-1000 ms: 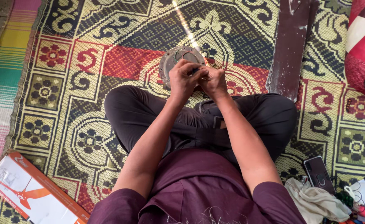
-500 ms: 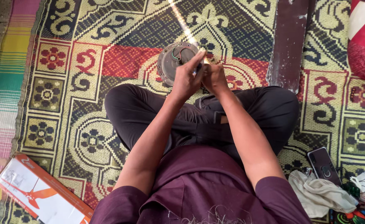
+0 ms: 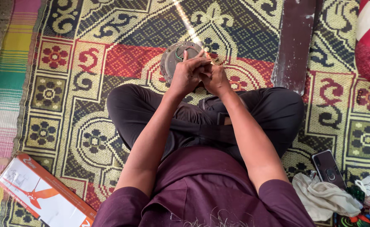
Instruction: The person sits on a rug and uses a screwdriver to tighten screws on the base of a ceiling fan motor. They manipulate wires and adjust the motor housing while a fan blade and packaging box remain nearby.
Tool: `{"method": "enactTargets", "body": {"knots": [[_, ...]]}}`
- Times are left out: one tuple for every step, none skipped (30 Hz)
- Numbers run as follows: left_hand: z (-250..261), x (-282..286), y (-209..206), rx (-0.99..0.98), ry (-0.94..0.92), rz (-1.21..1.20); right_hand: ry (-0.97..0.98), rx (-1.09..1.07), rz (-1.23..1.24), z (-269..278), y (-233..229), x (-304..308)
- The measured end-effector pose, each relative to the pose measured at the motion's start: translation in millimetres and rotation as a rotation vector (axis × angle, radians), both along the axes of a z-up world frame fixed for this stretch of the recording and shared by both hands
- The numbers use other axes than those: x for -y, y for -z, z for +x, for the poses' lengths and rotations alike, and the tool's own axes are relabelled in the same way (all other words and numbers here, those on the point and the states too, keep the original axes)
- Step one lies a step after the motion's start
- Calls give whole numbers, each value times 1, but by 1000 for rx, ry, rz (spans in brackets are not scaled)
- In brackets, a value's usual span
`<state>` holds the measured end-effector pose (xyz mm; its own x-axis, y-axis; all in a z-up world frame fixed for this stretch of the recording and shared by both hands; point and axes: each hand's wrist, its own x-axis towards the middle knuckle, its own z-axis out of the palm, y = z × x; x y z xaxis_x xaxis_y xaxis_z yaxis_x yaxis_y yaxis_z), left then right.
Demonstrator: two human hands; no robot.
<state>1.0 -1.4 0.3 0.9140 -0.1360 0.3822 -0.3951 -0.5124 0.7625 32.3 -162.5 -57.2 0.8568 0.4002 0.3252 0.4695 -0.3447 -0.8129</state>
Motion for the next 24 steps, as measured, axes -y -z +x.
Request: {"method": "enactTargets", "body": {"knots": [[1,1,0,16,24,-1,7,-15,-14,1,1,3],[0,3,3,29,50,-1,15,-33,-27,3,4,6],[-1,5,5,57,37,2,23,-52,-40,5,7,9],[-1,7,5,89,24,6,44,-17,-48,8,7,8],[-1,8,3,122,10,9,64,18,-57,11,7,6],[-3,9,2,98,-46,2,82,50,-66,11,6,4],[-4,10,0,72,-102,-5,89,68,-52,10,6,1],[-5,10,-2,47,-161,-13,93,88,-37,10,4,-5],[-7,10,-4,17,-209,-21,96,108,-22,9,2,-9],[-9,9,-5,-14,-260,-29,90,134,2,8,0,-11],[-10,8,-6,-45,-310,-37,84,159,26,6,-3,-12],[-11,6,-5,-55,-311,-38,76,180,50,3,-5,-13],[-12,5,-3,-64,-311,-38,66,172,49,2,-7,-14],[-11,4,-1,-71,-308,-40,58,167,46,2,-9,-13],[-9,3,1,-39,-253,-34,51,162,44,1,-11,-12],[-7,1,3,-6,-198,-28,38,153,60,1,-12,-11],[-5,0,5,28,-142,-23,24,144,77,1,-13,-9],[-4,-2,6,65,-115,-13,12,136,95,1,-14,-8],[-2,-3,6,103,-88,-2,-2,66,103,0,-15,-7],[0,-3,7,143,-54,6,-10,-2,109,0,-15,-4],[2,-3,6,141,-24,-6,-18,-71,116,0,-15,-2],[0,-1,7,132,8,-21,7,-91,113,-2,-14,1],[-2,1,8,122,40,-35,32,-111,111,-5,-13,4],[-4,2,7,74,33,-60,54,-127,113,-5,-13,3]]}}
